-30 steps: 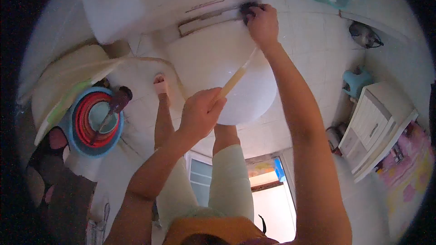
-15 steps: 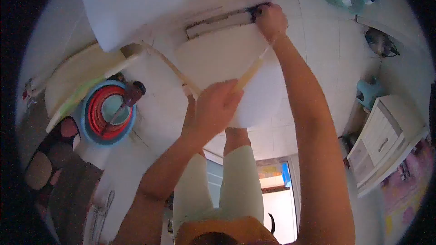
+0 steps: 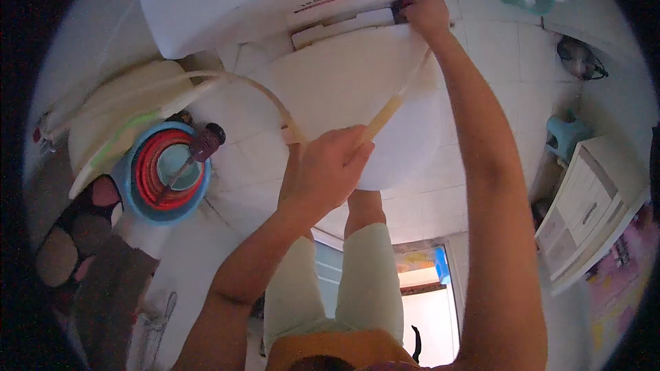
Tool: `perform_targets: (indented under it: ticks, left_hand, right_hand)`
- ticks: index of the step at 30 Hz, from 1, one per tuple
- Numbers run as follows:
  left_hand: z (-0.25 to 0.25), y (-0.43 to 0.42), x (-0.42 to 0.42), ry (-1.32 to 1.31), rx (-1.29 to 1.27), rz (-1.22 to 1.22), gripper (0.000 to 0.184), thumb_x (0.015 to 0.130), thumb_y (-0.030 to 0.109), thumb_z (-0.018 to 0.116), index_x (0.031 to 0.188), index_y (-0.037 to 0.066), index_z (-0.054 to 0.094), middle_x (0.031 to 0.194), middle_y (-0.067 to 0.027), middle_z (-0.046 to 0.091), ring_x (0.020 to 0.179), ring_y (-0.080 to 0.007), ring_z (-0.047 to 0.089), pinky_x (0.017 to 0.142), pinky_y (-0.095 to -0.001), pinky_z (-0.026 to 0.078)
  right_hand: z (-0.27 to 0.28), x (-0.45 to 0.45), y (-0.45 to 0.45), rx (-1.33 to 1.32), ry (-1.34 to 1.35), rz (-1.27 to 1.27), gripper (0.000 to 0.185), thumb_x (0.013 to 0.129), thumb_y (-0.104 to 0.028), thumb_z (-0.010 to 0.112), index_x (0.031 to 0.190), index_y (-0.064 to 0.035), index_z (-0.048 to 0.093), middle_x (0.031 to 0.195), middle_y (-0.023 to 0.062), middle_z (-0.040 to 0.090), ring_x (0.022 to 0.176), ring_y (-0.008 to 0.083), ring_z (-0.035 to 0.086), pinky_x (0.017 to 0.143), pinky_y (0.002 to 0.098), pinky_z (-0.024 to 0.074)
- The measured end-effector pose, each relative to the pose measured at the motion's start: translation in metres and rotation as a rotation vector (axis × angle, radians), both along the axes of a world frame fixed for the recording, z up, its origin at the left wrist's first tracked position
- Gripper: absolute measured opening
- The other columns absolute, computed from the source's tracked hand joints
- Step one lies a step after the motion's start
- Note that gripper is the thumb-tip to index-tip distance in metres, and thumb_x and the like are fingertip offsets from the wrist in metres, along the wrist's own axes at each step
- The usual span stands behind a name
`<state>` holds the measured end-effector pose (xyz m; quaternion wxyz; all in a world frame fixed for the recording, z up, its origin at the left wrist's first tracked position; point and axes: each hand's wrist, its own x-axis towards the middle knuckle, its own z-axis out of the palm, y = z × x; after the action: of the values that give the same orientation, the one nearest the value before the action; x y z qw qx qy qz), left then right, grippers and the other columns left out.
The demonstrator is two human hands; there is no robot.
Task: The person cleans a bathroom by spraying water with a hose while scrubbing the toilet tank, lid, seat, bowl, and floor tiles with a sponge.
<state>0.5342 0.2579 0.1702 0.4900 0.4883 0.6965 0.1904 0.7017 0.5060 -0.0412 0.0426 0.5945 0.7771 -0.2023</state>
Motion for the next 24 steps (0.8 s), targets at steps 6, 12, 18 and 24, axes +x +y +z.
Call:
perform_targets:
  ticks: [6, 12, 18, 24]
  left_hand:
    - [0.008, 0.011, 0.012, 0.04, -0.05, -0.109, 0.029, 0.091, 0.021, 0.065, 0.11, 0.0, 0.068, 0.088, -0.0205, 0.069, 0.078, -0.0321, 0.069, 0.07, -0.0388, 0.053]
    - [0.005, -0.011, 0.043, -0.011, -0.134, -0.119, 0.029, 0.091, 0.022, 0.064, 0.11, 0.001, 0.067, 0.09, -0.0199, 0.068, 0.081, -0.0349, 0.066, 0.073, -0.0433, 0.051]
    - [0.006, -0.02, 0.063, 0.016, -0.233, -0.197, 0.03, 0.092, 0.023, 0.064, 0.112, 0.001, 0.067, 0.094, -0.0194, 0.068, 0.085, -0.0372, 0.065, 0.076, -0.045, 0.051]
    - [-0.007, -0.015, 0.06, 0.001, -0.167, -0.203, 0.03, 0.092, 0.023, 0.063, 0.113, 0.002, 0.067, 0.096, -0.0186, 0.069, 0.087, -0.0361, 0.065, 0.077, -0.044, 0.052]
  right_hand:
    - [0.008, 0.103, -0.05, -0.049, 0.303, -0.559, 0.032, 0.083, -0.029, 0.072, 0.104, -0.0052, 0.075, 0.092, 0.0138, 0.074, 0.073, 0.0286, 0.071, 0.072, 0.0401, 0.0553]
    - [0.056, 0.101, -0.209, -0.142, 0.836, -0.673, 0.024, 0.089, -0.016, 0.069, 0.108, -0.0021, 0.068, 0.128, 0.0184, 0.061, 0.117, 0.0273, 0.06, 0.101, 0.0367, 0.046]
    - [0.028, 0.06, -0.15, 0.04, 0.531, -0.63, 0.038, 0.089, -0.022, 0.065, 0.123, -0.0054, 0.058, 0.123, 0.0204, 0.06, 0.117, 0.0371, 0.056, 0.096, 0.044, 0.0474]
    - [0.031, 0.042, -0.108, 0.158, 0.497, -0.425, 0.044, 0.088, -0.025, 0.067, 0.125, -0.0032, 0.055, 0.114, 0.0197, 0.063, 0.111, 0.0389, 0.057, 0.093, 0.0465, 0.0475]
